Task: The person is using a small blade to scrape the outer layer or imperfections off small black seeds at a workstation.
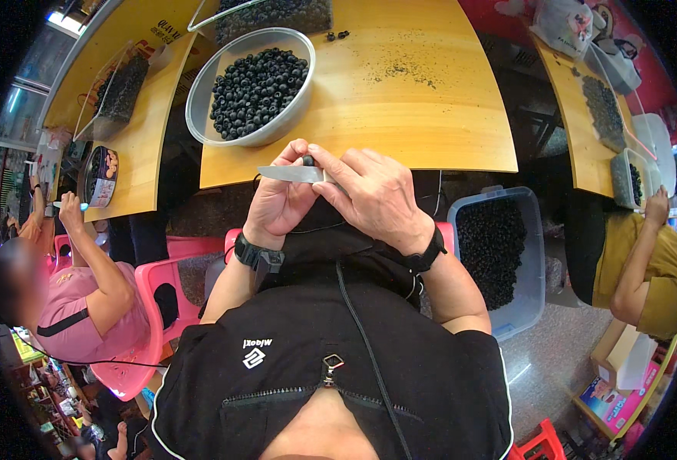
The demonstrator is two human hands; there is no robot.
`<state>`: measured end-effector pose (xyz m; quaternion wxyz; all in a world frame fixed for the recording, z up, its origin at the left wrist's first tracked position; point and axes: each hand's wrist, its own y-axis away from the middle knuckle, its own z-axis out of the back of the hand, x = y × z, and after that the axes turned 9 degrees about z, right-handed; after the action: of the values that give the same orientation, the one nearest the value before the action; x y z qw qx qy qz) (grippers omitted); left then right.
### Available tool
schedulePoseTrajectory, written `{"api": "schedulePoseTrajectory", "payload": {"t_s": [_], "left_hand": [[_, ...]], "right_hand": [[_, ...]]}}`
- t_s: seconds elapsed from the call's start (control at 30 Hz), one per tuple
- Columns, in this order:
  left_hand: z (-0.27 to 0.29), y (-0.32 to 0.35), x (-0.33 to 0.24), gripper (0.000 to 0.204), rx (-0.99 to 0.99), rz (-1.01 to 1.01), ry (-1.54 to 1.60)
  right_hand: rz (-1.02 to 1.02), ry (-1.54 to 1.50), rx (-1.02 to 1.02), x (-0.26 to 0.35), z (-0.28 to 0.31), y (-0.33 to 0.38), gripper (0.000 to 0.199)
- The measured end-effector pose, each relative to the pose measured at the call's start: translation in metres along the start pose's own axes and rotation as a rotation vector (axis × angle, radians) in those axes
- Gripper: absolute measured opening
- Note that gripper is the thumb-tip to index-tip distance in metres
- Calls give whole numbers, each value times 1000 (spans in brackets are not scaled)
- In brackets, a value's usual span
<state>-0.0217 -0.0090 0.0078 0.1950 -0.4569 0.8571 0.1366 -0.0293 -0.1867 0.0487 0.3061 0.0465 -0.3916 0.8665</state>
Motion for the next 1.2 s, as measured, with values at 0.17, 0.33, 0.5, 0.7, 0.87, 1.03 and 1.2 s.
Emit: {"api": "schedulePoseTrajectory", "payload": {"t_s": [0.17,0.33,0.5,0.7,0.87,1.03,1.2], "left_hand": [[5,0,-1,14,57,-3,33],[6,0,0,21,46,-25,41],[11,1,-2,22,57,-49,2],[-4,10,1,13,55,27,5],[2,3,1,33,57,41,89],[1,11,0,37,20,90,83],[-12,25,-29,17,62,115,-97]], "right_hand": [[-7,-20,-1,-1,-2,1,43],[-10,-21,-30,-2,-1,0,42],[-24,21,10,-3,-1,2,39],[-267,209,-134,-48,-3,13,32],[-380,82,-38,-37,-8,11,29],[-371,80,-188,-55,-12,18,29],[-361,72,-180,-53,-11,19,28]]}}
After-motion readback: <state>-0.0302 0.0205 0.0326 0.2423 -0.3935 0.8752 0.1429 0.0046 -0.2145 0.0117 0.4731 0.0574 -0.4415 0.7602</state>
